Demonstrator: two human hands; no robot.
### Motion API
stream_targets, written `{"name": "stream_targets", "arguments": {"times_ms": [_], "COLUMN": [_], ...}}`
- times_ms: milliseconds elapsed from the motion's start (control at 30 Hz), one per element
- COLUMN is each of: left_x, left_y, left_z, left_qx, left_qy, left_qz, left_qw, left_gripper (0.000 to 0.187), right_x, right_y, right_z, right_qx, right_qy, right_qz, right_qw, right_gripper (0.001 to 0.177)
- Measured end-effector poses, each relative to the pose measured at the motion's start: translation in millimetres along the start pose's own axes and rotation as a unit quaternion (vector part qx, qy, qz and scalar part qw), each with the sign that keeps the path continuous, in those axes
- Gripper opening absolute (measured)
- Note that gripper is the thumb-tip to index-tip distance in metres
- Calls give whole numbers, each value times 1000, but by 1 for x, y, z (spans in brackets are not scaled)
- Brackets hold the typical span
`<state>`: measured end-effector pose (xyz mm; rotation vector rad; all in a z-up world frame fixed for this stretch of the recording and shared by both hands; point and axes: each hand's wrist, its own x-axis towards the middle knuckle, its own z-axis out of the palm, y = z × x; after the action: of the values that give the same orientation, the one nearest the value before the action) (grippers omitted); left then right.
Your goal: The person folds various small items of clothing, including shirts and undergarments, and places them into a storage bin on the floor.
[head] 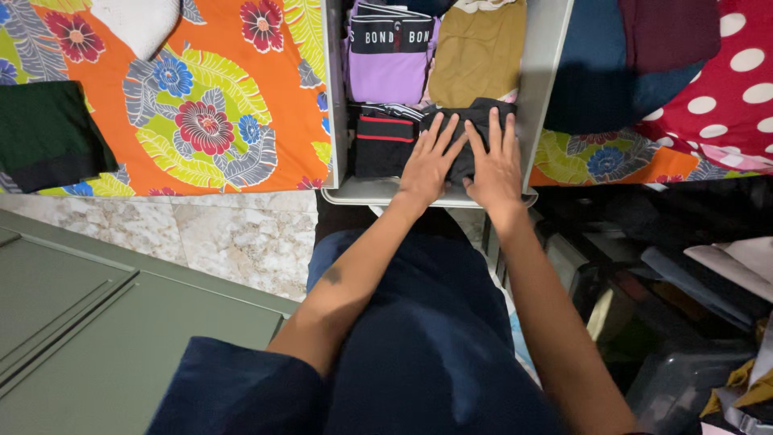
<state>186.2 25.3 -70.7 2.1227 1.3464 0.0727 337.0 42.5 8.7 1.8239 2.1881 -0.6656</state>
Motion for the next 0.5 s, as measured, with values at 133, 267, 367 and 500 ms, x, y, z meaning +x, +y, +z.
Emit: {"name": "stream_targets", "arguments": {"times_ms": [133,267,367,500], "left_x": [26,36,36,43], "left_y": [-11,-21,-26,-28], "left_z": [20,51,75,90], "left_qx": [89,128,196,150], "left_qy": [-71,-102,-26,-94], "left_qz": [-5,-26,-21,-46], "left_qw": [993,986,980,983], "left_gripper": [126,108,88,85], "right_x": [20,32,36,39], "right_y": [18,25,34,46], "right_z": [22,53,72,86], "right_qx": [12,-77,-80,-106], "right_qy": [-83,-74,-78,-80], "right_qz": [-12,-9,-7,-25], "right_qw": [996,994,994,991], "right_gripper": [129,131,134,135]}}
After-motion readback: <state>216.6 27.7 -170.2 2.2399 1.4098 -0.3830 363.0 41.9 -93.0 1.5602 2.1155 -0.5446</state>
